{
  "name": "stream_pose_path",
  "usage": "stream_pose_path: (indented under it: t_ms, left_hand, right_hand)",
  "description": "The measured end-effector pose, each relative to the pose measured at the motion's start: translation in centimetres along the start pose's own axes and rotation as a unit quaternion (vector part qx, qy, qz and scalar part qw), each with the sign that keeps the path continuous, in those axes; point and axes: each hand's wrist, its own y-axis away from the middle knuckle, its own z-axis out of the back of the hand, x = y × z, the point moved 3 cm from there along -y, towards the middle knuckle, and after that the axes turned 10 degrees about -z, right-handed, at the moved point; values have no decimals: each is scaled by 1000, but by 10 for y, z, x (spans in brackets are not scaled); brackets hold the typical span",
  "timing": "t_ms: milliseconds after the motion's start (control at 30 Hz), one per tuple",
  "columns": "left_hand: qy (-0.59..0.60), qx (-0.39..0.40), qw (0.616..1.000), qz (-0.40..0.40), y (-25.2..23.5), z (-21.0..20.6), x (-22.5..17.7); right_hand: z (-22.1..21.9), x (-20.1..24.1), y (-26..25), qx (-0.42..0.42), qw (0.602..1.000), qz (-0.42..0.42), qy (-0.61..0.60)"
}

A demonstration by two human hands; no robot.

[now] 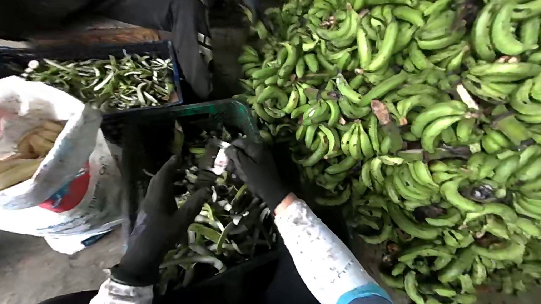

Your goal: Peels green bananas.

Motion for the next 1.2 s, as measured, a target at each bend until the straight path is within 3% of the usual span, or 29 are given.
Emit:
stream_pose_path:
  t_ms: [67,167,233,300,400,500,600,700,800,1000,1100,1200]
  left_hand:
    - [-87,10,994,-58,11,-6,3]
    - [-60,-16,996,-69,15,-2,4]
    - [36,-51,998,-29,19,0,1]
    - [97,-100,988,70,25,-2,-2]
    - [121,-126,964,199,33,-16,-2]
    - [120,-95,957,245,34,-37,-3]
    - [107,-13,967,232,37,-59,-2]
    - [84,57,970,220,37,-78,7]
    - [58,90,967,232,35,-95,5]
    - [41,109,960,255,30,-105,4]
    - [28,114,956,269,34,-101,9]
    - [23,102,952,287,38,-97,11]
  right_hand:
    - [-12,11,8,37,999,-14,-23]
    - [-7,35,19,74,995,54,27]
    - [24,47,28,55,995,84,18]
    - [73,42,30,8,994,86,-61]
    - [148,-22,36,-128,980,39,-148]
    - [203,-142,65,-235,956,-140,-108]
    - [220,-267,130,-266,904,-329,-52]
    - [205,-355,180,-232,869,-437,-10]
    - [180,-370,187,-154,857,-479,111]
    - [164,-380,102,-21,847,-429,313]
    - [168,-405,77,-19,839,-423,342]
    - [173,-425,62,-71,856,-386,336]
